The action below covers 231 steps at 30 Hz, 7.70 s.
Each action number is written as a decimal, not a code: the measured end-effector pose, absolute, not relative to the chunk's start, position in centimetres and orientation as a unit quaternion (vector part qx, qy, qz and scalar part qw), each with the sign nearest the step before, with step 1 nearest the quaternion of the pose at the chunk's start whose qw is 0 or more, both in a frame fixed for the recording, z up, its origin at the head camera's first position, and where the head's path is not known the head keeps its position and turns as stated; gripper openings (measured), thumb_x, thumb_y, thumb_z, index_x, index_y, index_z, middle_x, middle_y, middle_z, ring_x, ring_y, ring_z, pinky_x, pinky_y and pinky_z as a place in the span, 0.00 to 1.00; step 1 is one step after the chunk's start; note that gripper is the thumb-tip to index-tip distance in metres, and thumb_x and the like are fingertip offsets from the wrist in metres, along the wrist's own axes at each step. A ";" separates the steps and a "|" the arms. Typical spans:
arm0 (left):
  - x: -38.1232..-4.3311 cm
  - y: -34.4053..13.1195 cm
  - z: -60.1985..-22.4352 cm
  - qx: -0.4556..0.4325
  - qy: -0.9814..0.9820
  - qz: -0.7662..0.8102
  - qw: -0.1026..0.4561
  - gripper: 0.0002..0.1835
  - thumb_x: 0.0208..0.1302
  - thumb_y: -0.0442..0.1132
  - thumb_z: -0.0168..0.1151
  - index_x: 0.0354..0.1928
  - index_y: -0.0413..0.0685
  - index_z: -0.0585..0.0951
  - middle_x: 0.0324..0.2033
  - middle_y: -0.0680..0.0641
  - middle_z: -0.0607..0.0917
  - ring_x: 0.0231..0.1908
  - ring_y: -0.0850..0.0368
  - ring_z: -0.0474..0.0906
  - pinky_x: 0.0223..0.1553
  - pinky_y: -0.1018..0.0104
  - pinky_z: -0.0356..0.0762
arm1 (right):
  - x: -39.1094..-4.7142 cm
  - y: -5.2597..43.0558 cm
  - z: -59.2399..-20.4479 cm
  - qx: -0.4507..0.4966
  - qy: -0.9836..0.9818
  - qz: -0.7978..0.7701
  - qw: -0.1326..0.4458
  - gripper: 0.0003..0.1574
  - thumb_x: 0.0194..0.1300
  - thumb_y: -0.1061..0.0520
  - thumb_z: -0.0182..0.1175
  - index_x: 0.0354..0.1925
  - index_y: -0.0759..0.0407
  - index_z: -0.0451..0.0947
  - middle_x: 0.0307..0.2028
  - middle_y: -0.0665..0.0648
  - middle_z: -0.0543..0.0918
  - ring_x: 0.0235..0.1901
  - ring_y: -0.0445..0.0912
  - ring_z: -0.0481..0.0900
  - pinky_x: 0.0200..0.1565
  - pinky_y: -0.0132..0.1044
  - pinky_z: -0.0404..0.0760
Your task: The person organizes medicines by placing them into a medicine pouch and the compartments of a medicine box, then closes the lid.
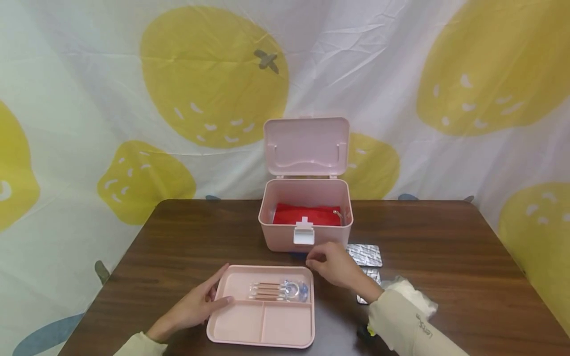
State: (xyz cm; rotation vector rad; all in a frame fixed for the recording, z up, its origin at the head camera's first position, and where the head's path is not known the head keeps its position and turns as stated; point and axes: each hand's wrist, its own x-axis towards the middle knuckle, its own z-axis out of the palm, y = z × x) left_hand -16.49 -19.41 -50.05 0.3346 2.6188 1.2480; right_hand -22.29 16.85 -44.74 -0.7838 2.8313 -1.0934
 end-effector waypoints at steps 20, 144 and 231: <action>-16.3 -19.2 -49.5 0.112 0.886 0.435 0.112 0.45 0.63 0.50 0.68 0.77 0.54 0.57 0.22 0.51 0.72 0.18 0.63 0.68 0.17 0.69 0.68 | -22.4 19.5 -47.1 -0.161 0.910 -0.381 -0.006 0.11 0.66 0.63 0.60 0.44 0.64 0.85 0.43 0.59 0.86 0.47 0.55 0.81 0.53 0.54 0.76; -16.3 -19.2 -49.8 0.119 0.882 0.444 0.105 0.44 0.63 0.48 0.69 0.77 0.51 0.58 0.20 0.53 0.71 0.18 0.66 0.67 0.17 0.71 0.66 | -21.4 7.1 -46.4 -0.198 0.842 -0.456 0.210 0.03 0.62 0.61 0.67 0.31 0.58 0.85 0.19 0.53 0.80 0.16 0.41 0.72 0.17 0.30 0.72; -16.3 -19.4 -49.9 0.103 0.890 0.429 0.116 0.45 0.62 0.52 0.69 0.77 0.54 0.58 0.21 0.52 0.71 0.17 0.63 0.67 0.16 0.67 0.70 | -23.7 26.7 -42.7 -0.110 0.859 -0.482 0.131 0.19 0.68 0.53 0.62 0.51 0.65 0.82 0.35 0.62 0.83 0.29 0.49 0.75 0.30 0.38 0.76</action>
